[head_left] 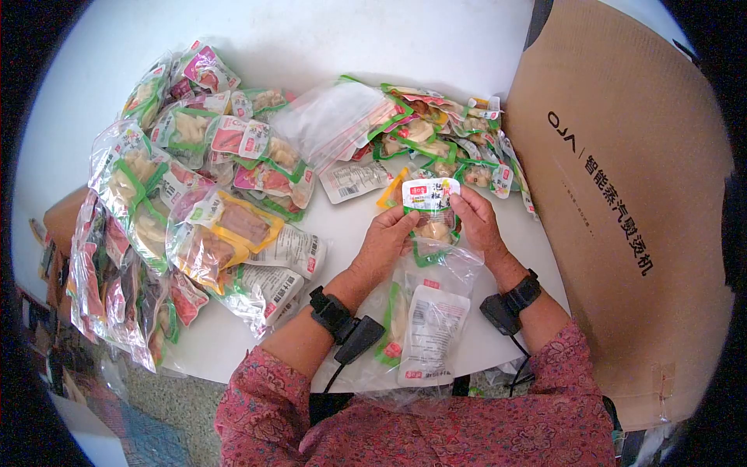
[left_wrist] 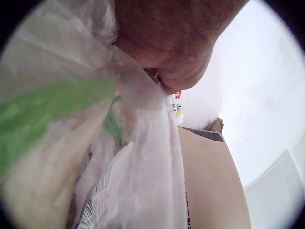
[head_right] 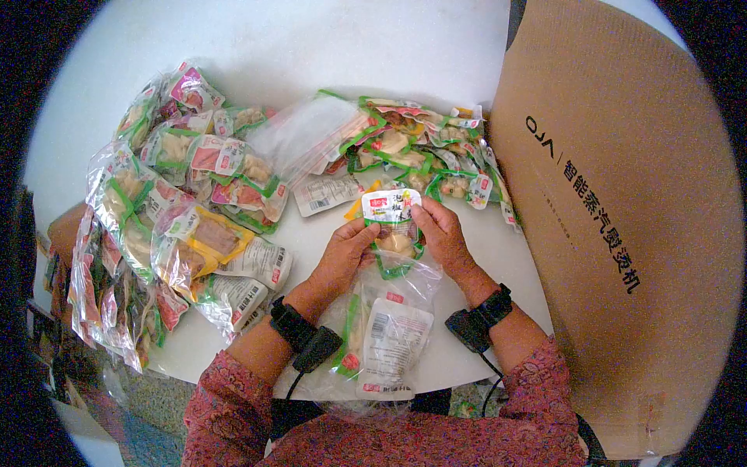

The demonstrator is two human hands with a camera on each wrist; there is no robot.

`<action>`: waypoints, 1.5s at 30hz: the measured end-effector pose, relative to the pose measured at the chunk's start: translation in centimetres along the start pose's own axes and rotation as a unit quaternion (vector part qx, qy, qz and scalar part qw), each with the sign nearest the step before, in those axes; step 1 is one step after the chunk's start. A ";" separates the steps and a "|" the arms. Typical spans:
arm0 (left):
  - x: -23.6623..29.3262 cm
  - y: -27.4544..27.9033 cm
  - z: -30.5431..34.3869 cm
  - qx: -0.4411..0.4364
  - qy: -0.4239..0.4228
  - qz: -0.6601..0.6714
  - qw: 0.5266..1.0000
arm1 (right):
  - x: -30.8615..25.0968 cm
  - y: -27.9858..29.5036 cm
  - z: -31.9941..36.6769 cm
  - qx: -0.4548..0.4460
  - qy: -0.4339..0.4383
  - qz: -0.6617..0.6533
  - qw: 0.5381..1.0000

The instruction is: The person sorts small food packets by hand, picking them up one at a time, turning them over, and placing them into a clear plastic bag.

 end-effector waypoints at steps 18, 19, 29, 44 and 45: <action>-0.1 0.0 -0.1 -0.012 -0.006 -0.033 0.999 | 0.8 0.4 0.0 -0.005 -0.017 0.007 1.000; -0.1 0.1 -0.1 -0.015 -0.007 -0.048 0.999 | 1.3 0.7 0.0 -0.008 -0.018 0.046 0.999; -0.8 0.5 -0.8 -0.018 -0.027 -0.055 0.998 | 1.0 0.2 -0.1 0.007 -0.030 -0.017 0.999; -1.5 0.6 -1.1 -0.022 -0.049 -0.051 0.997 | 1.2 0.5 -0.1 0.000 -0.023 0.027 0.999; -1.8 0.6 -1.2 -0.031 -0.060 -0.035 0.997 | 1.2 0.4 -0.1 -0.007 -0.026 0.013 1.000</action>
Point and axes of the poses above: each hand's wrist, its own z-axis away from the middle knuckle, its own y-axis out of the back of the hand, x = y × z, the point moved 3 cm from there along -z, towards the middle knuckle, and after that the axes turned 3 degrees about -x, right-handed, at the moved point
